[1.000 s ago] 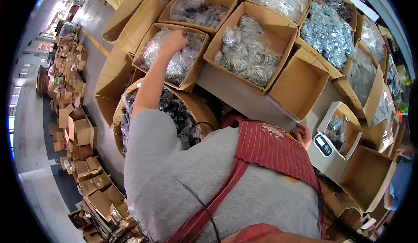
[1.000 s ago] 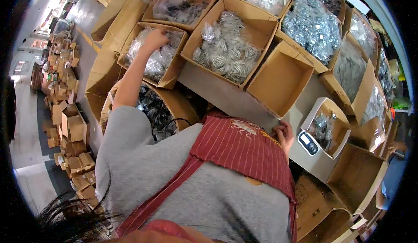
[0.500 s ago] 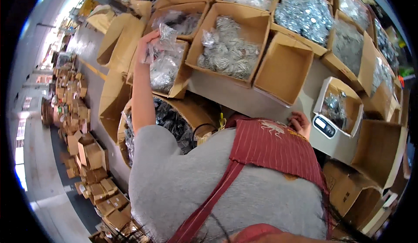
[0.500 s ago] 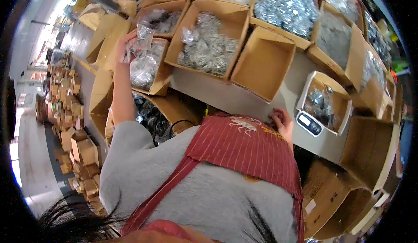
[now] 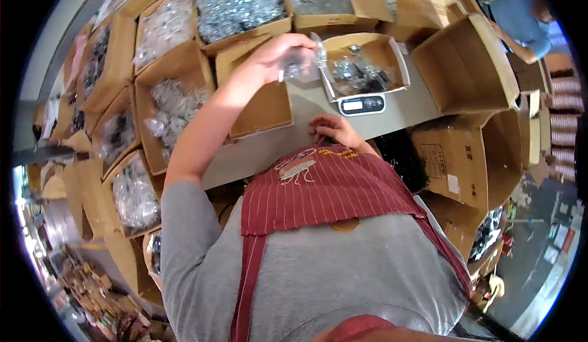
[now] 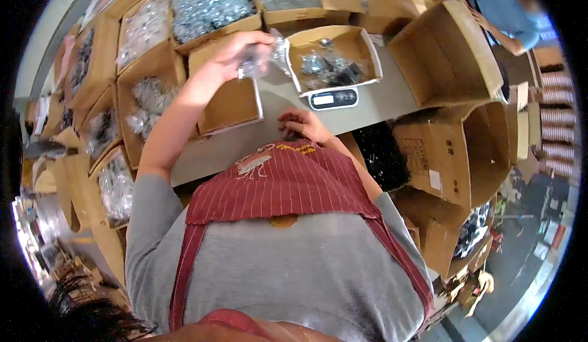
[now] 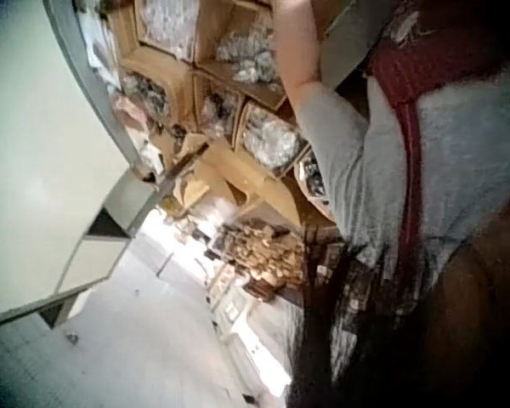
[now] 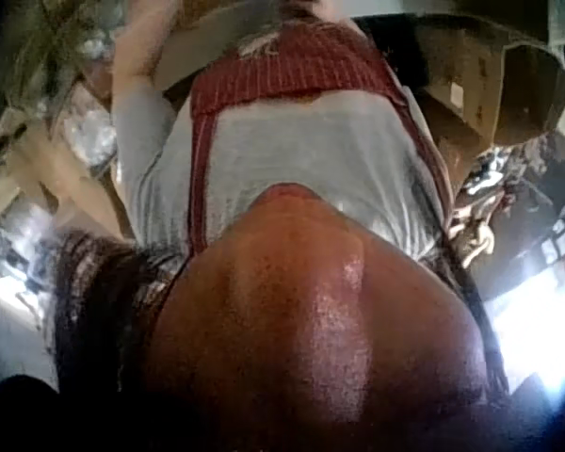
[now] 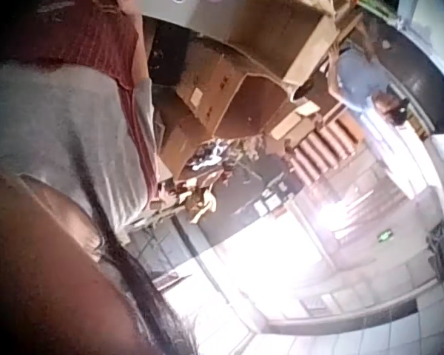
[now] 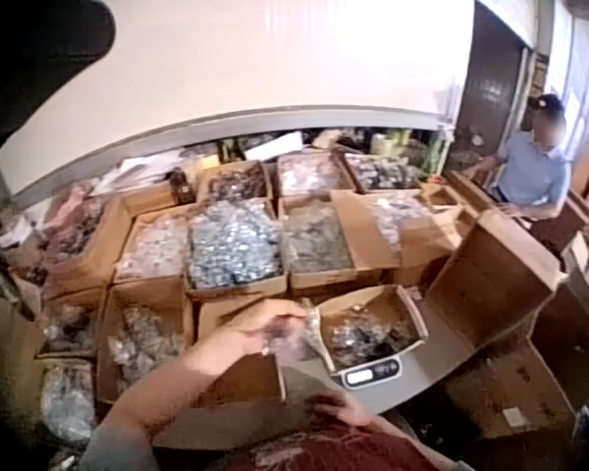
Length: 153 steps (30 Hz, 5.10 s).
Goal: Sorting and weighing small hardware components into plastic bags and boxes.
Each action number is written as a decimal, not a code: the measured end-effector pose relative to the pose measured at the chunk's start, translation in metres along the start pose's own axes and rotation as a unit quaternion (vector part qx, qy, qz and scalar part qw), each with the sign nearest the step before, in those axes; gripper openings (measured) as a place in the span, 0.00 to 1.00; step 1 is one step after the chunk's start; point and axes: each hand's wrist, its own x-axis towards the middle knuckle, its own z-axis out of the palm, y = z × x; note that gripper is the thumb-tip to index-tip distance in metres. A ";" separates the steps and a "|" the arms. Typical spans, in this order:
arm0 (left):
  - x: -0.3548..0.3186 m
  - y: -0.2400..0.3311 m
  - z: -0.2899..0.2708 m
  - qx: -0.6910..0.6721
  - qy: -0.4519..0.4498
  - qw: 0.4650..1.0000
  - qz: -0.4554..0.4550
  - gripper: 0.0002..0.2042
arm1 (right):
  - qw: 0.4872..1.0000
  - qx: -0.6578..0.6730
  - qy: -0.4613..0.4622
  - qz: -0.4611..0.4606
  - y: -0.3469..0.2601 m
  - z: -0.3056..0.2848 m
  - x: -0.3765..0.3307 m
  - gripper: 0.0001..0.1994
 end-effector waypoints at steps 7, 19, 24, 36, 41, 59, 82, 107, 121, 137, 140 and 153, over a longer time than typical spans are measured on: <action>0.094 -0.036 0.035 -0.074 0.046 0.996 -0.015 0.12 | 0.990 0.107 0.083 -0.048 -0.012 0.004 -0.010 0.20; -0.056 0.037 -0.102 0.058 0.071 0.979 0.181 0.16 | 0.968 0.150 0.199 -0.007 -0.010 0.000 -0.047 0.15; -0.285 0.075 -0.302 0.004 0.352 0.894 0.276 0.16 | 0.902 0.195 0.386 -0.024 0.000 -0.006 -0.089 0.15; -0.682 0.008 -0.420 0.425 0.884 0.112 -0.162 0.20 | 0.669 0.512 0.528 -0.105 0.048 -0.034 -0.074 0.38; -0.732 0.001 -0.472 0.377 0.834 0.268 -0.302 0.19 | 0.658 0.511 0.543 -0.109 0.046 0.004 -0.055 0.33; -0.682 0.003 -0.510 0.403 0.809 0.313 -0.294 0.17 | 0.682 0.464 0.564 -0.038 0.050 0.026 -0.036 0.27; -0.321 0.043 -0.188 0.273 0.337 0.835 0.339 0.07 | 0.515 -0.547 0.655 -0.079 0.002 -0.089 -0.048 0.21; -0.326 -0.277 0.107 -0.199 0.443 0.845 0.222 0.17 | 0.550 -0.667 0.415 -0.285 0.027 -0.132 -0.071 0.17; -0.633 -0.473 0.160 -0.311 0.562 0.612 0.462 0.12 | 0.939 -0.209 0.074 -0.264 0.005 0.204 -0.105 0.08; -0.870 -0.511 -0.008 -0.222 0.664 0.597 0.391 0.12 | 0.396 -0.884 -0.211 -0.133 0.168 0.536 0.032 0.34; -0.900 -0.495 -0.070 -0.173 0.682 0.614 0.357 0.12 | 0.485 -0.842 -0.206 -0.112 0.180 0.525 0.008 0.27; -0.950 -0.546 -0.447 0.281 0.746 0.509 -0.325 0.29 | 0.485 -0.847 -0.142 -0.162 0.232 0.498 0.011 0.25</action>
